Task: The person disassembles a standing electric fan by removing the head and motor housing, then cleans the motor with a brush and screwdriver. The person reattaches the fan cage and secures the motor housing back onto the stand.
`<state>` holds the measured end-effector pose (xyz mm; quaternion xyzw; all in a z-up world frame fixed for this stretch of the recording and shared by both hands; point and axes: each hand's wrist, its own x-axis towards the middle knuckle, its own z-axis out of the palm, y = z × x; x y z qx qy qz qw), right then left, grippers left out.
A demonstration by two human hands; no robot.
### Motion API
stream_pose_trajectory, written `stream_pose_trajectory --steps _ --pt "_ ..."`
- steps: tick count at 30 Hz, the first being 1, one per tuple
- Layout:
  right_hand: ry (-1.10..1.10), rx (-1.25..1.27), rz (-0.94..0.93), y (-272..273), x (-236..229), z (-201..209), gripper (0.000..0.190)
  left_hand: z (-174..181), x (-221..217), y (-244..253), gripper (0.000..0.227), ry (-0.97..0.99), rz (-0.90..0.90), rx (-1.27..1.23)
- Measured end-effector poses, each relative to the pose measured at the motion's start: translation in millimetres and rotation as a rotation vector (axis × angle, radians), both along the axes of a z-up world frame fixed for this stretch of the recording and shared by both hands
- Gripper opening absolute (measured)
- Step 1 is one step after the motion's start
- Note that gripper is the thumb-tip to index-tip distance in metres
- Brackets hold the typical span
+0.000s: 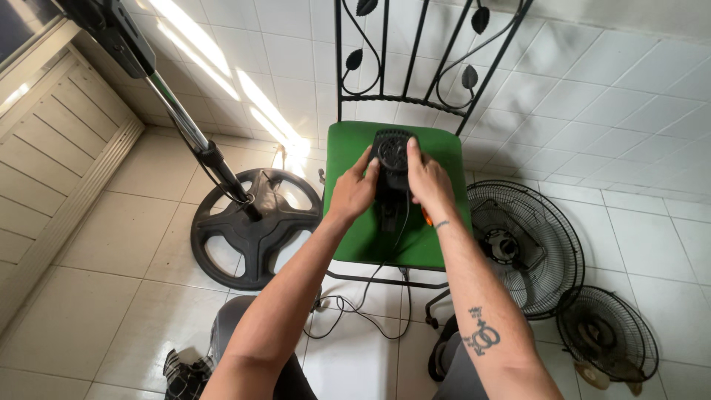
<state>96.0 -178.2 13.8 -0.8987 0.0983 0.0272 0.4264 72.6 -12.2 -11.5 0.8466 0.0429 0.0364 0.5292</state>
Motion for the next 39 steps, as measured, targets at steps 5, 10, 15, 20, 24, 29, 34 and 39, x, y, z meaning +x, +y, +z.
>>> stream_pose_trajectory --steps 5,10,15,20,24,29,34,39 --pt "-0.11 -0.098 0.011 1.0 51.7 12.5 0.089 11.1 48.5 0.6 0.057 -0.02 0.047 0.08" --pt "0.006 -0.016 -0.045 13.0 63.9 -7.7 0.087 -14.6 68.6 3.9 0.059 0.036 0.039 0.089" --pt "0.107 0.044 -0.045 22.4 55.2 -7.6 0.087 -39.3 69.5 4.2 0.064 0.062 0.064 0.023" --pt "0.068 0.111 0.018 11.5 37.2 -2.3 0.087 -44.4 56.7 5.7 0.075 0.094 0.028 -0.019" --pt "0.044 0.129 0.049 3.7 25.1 0.2 0.089 -36.5 43.2 7.1 0.081 0.125 0.045 -0.031" --pt "0.002 0.079 0.074 -7.4 7.7 -1.7 0.086 -29.8 21.9 3.4 0.084 0.081 0.065 -0.039" --pt "-0.035 0.049 0.065 -29.1 -14.4 -5.6 0.086 -27.9 -3.9 3.2 0.087 0.064 0.074 -0.022" --pt "-0.02 -0.016 0.064 -56.2 -48.5 -12.5 0.081 -23.8 -29.7 -2.7 0.088 -0.04 0.099 0.022"
